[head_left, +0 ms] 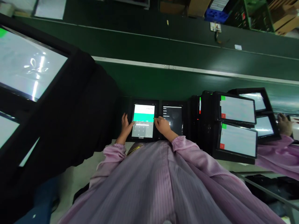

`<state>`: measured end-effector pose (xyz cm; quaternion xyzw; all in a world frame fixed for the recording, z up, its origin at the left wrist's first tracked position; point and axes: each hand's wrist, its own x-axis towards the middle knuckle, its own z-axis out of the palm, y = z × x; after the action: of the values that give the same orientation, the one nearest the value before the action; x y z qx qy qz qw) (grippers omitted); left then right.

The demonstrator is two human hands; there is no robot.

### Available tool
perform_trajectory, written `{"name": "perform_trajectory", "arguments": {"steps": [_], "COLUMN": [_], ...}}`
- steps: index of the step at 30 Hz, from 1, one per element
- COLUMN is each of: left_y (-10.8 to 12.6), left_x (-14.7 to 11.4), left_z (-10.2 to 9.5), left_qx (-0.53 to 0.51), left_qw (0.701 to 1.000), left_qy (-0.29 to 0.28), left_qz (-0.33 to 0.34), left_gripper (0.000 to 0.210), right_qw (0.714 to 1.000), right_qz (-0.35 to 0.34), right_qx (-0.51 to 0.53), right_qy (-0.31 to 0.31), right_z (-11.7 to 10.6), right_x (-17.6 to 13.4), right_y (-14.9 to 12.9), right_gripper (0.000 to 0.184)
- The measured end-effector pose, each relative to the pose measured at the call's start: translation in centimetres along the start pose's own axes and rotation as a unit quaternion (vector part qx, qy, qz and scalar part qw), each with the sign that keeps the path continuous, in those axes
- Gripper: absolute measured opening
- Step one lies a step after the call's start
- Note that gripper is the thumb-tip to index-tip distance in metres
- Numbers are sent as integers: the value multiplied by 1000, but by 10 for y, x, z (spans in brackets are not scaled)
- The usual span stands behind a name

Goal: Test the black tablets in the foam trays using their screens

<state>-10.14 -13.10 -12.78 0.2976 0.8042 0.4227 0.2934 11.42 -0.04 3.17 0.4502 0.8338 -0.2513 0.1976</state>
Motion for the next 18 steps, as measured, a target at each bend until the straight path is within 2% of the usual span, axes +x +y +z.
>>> {"name": "perform_trajectory", "arguments": {"steps": [10,18], "left_y": [0,-2], "left_x": [-1,-1], "left_z": [1,1], "left_qx": [1,4], "left_qw": [1000,1000], "left_qy": [4,10], "left_qz": [12,12], "left_gripper": [67,69], "right_qw": [997,1000], "right_qz": [-65,-27], "right_qx": [-2,-2], "right_qy": [-40,-16], "right_z": [5,1], "right_x": [-8,-1], "right_y": [3,-3], "right_gripper": [40,51]}}
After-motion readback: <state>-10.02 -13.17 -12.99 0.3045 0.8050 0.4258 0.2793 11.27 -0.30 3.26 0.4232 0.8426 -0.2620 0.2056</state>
